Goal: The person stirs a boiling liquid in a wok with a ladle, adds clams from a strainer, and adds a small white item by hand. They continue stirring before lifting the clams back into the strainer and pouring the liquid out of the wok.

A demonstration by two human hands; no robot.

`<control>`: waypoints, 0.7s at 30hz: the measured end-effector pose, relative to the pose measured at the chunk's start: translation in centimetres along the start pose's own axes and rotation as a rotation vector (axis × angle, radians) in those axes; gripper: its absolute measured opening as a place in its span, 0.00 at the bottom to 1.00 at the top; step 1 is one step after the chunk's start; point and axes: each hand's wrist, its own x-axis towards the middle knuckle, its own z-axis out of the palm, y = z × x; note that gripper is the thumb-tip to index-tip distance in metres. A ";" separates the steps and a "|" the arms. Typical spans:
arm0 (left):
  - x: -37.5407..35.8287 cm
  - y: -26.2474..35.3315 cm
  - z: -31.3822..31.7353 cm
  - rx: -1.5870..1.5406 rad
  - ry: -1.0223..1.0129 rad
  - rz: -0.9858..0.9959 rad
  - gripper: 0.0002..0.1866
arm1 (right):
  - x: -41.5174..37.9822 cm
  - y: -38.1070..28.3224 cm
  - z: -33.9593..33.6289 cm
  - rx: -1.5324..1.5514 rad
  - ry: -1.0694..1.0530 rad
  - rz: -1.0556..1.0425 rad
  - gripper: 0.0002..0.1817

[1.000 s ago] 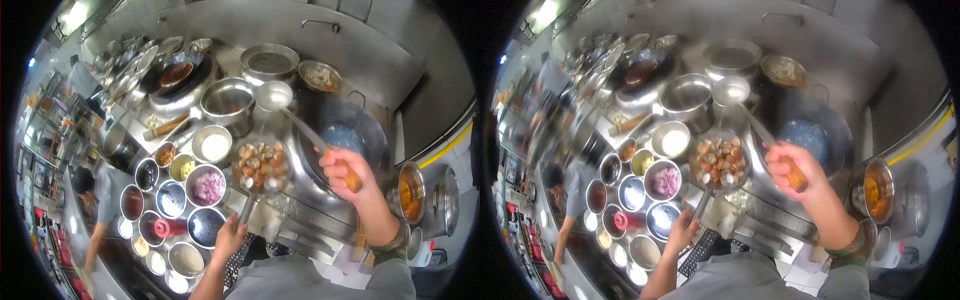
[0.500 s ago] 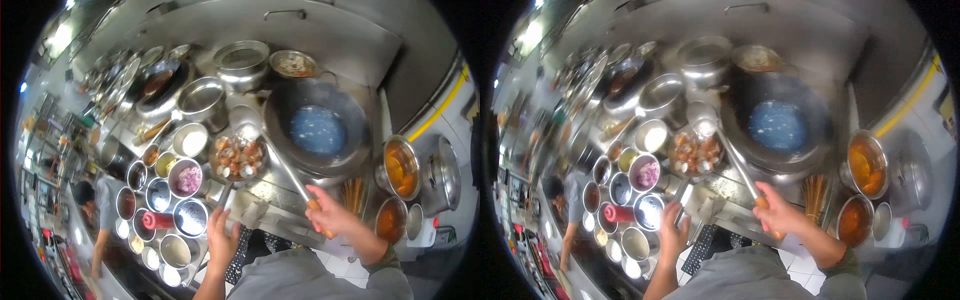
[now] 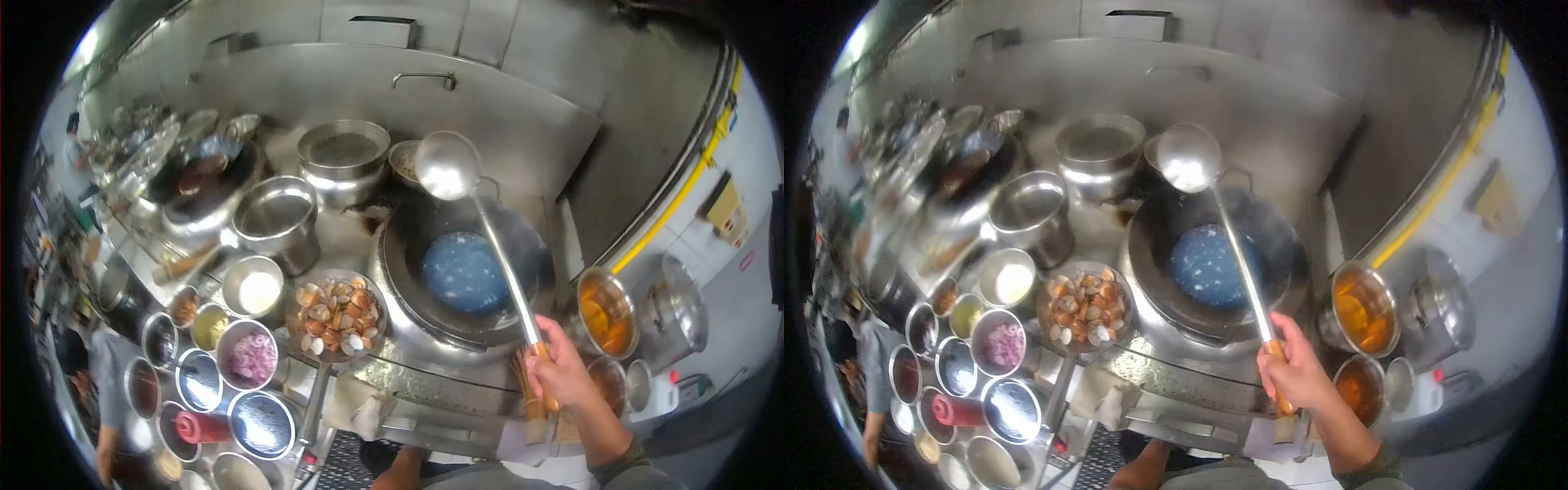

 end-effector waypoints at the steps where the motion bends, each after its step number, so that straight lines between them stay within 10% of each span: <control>1: 0.3 0.0 0.0 -0.013 0.002 -0.002 0.20 | 0.6 -0.7 0.2 -0.001 0.021 -0.018 0.39; 21: -8.6 -7.1 -7.3 -0.489 0.269 -0.040 0.24 | 39.2 -5.4 16.8 -0.306 0.061 -0.133 0.33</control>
